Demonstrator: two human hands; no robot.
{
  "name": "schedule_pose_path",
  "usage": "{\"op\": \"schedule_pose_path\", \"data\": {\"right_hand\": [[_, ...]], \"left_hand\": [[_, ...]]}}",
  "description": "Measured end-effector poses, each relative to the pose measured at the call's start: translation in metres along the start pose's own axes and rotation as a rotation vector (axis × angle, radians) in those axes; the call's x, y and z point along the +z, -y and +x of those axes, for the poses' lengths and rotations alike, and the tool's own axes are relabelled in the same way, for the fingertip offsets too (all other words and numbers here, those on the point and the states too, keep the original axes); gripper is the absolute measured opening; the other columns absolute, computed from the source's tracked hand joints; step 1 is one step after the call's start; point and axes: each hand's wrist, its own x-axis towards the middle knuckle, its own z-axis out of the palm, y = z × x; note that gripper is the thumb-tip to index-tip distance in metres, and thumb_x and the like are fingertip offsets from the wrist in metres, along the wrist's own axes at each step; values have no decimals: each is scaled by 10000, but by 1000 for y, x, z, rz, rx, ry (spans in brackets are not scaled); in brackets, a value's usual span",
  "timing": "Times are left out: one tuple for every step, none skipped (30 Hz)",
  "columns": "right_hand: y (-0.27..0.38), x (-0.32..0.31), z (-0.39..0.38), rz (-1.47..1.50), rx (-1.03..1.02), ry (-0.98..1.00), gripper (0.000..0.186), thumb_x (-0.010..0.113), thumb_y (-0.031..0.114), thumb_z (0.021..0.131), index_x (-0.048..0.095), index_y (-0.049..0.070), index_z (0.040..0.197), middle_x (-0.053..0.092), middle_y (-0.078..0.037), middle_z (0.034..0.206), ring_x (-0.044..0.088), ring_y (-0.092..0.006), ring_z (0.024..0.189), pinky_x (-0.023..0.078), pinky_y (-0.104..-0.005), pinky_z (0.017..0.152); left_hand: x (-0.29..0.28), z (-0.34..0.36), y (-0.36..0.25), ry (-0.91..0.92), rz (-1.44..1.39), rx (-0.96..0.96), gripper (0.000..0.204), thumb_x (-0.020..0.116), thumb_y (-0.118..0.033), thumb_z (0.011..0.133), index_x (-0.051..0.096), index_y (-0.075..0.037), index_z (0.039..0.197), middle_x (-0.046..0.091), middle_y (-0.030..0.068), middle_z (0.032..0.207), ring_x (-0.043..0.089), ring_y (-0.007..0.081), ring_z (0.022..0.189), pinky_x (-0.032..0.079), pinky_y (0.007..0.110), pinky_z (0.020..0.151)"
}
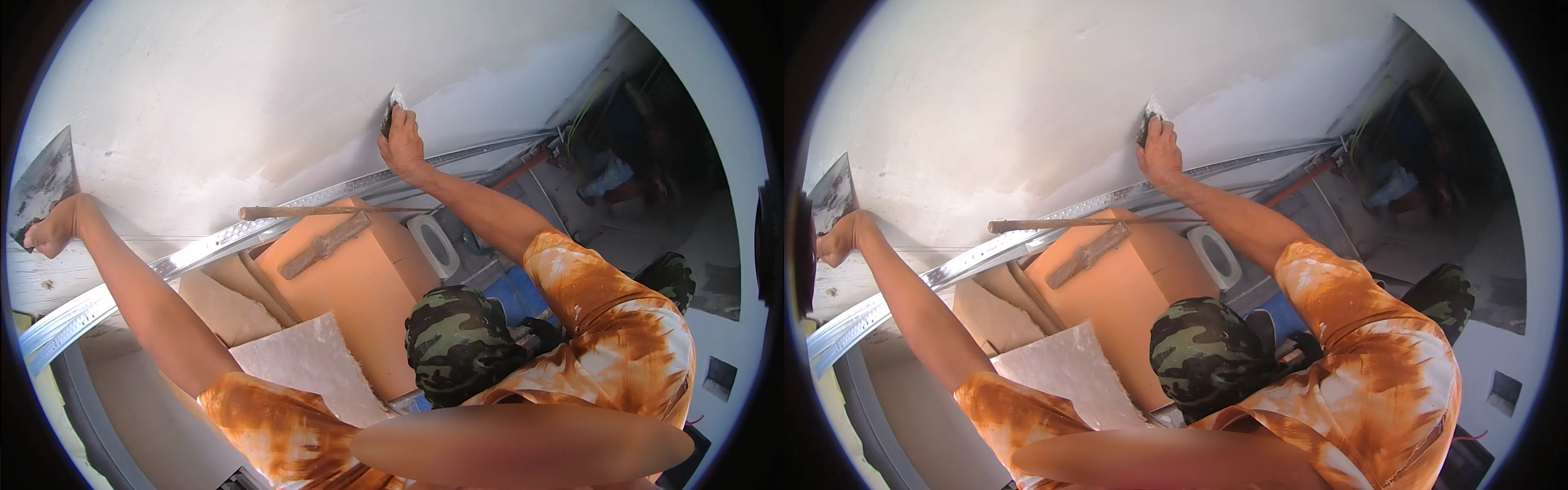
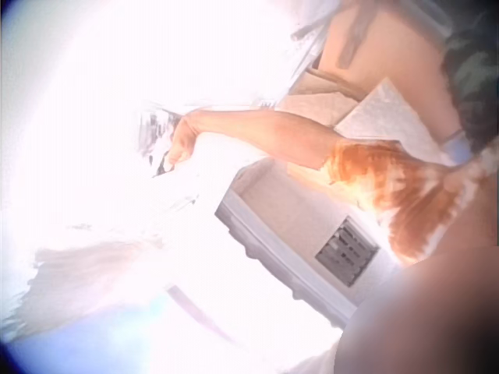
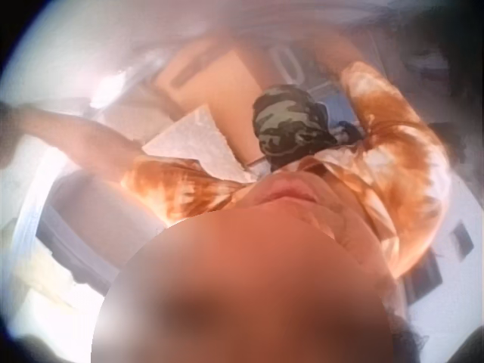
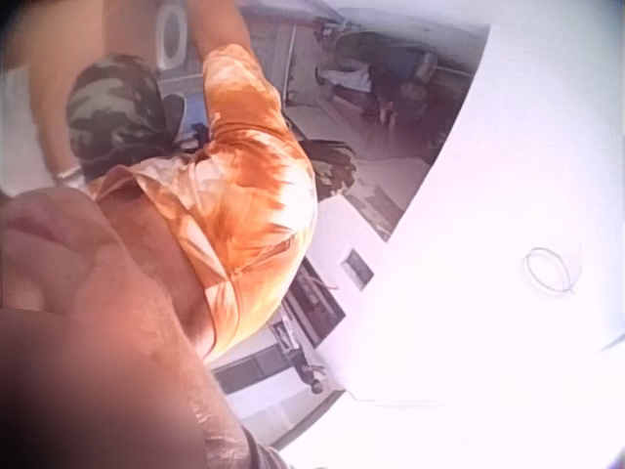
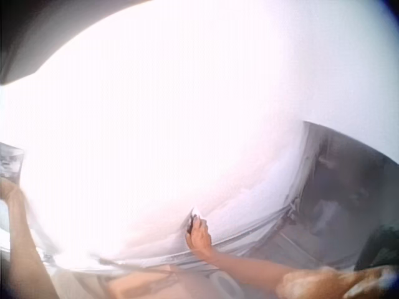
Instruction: The person applies white plaster to a ceiling using two metal trowels, repeatedly spreading and smoothing the material across the surface. The person occasionally transfers plaster between trowels and briefly wipes one trowel on a white sheet before continuing.
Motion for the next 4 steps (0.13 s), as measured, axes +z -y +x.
{"op": "schedule_pose_path", "data": {"right_hand": [[11,1,-14,80,-37,7,619,671,60,845,363,-26,1375,451,-255,1288,529,-452,1149,551,-504,905],[18,-6,-27,76,-58,29,513,592,28,868,412,9,1348,494,-227,1272,550,-432,1143,539,-518,914],[19,-21,-35,58,-67,154,430,529,31,914,447,29,1337,527,-222,1269,576,-427,1133,524,-538,902],[16,-38,-46,-9,-109,266,382,487,36,938,469,46,1319,565,-212,1228,599,-419,1119,522,-525,915]], "left_hand": [[2,-1,3,-30,78,-25,401,459,-276,919,267,-99,615,321,8,625,318,194,575,329,375,546],[0,-6,1,-16,11,9,412,466,-270,913,266,-74,611,348,10,615,328,195,564,331,385,537],[-1,-13,-4,-14,-5,-44,402,504,-243,866,268,-67,591,343,8,604,327,188,558,328,390,526],[1,-13,-9,-25,-123,-146,319,543,-215,803,337,-215,559,357,7,591,330,183,535,320,387,506]]}}
